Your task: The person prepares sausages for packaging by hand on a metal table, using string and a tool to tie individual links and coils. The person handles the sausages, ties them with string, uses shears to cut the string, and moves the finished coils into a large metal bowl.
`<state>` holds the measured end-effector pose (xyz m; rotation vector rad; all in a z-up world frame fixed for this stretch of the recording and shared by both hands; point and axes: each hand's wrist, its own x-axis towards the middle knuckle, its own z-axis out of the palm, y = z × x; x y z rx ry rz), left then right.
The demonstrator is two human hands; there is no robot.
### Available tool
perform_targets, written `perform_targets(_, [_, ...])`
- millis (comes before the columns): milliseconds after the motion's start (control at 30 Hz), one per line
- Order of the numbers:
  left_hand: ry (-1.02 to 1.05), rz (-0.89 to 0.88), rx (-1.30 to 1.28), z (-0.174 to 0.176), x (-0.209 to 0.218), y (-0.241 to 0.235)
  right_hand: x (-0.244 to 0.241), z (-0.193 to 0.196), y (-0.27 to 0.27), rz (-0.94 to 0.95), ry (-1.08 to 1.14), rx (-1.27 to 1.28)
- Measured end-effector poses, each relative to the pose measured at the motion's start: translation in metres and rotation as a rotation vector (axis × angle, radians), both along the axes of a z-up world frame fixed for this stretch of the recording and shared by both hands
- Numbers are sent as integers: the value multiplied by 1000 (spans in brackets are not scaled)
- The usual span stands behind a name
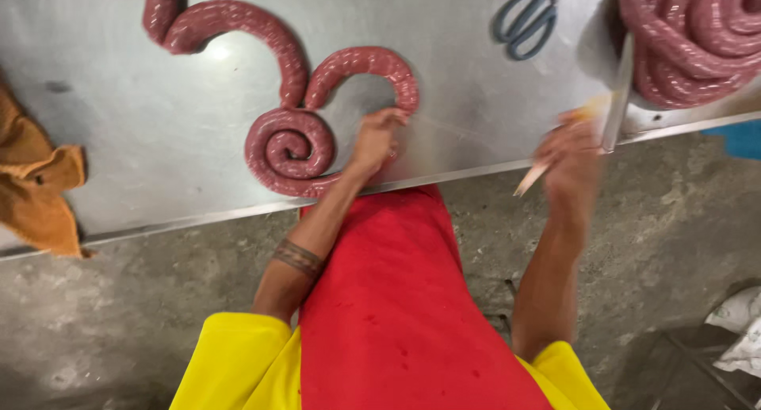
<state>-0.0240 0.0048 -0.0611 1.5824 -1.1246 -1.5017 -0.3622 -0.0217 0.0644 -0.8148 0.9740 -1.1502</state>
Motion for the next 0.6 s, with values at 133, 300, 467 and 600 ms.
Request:
perform_targets(133, [968, 543, 481, -7, -1, 1, 42, -50, 22, 313, 256, 655])
perform_targets(300, [-634, 104, -486, 67, -1, 5, 128, -46, -60, 293, 1145, -620])
perform_targets(467, [-816, 171, -810, 90, 11, 3, 188, 33, -83, 1154, 698, -556])
perform_targets(600, [-132, 77, -166, 74, 8, 11, 185, 29, -69, 606, 668, -804])
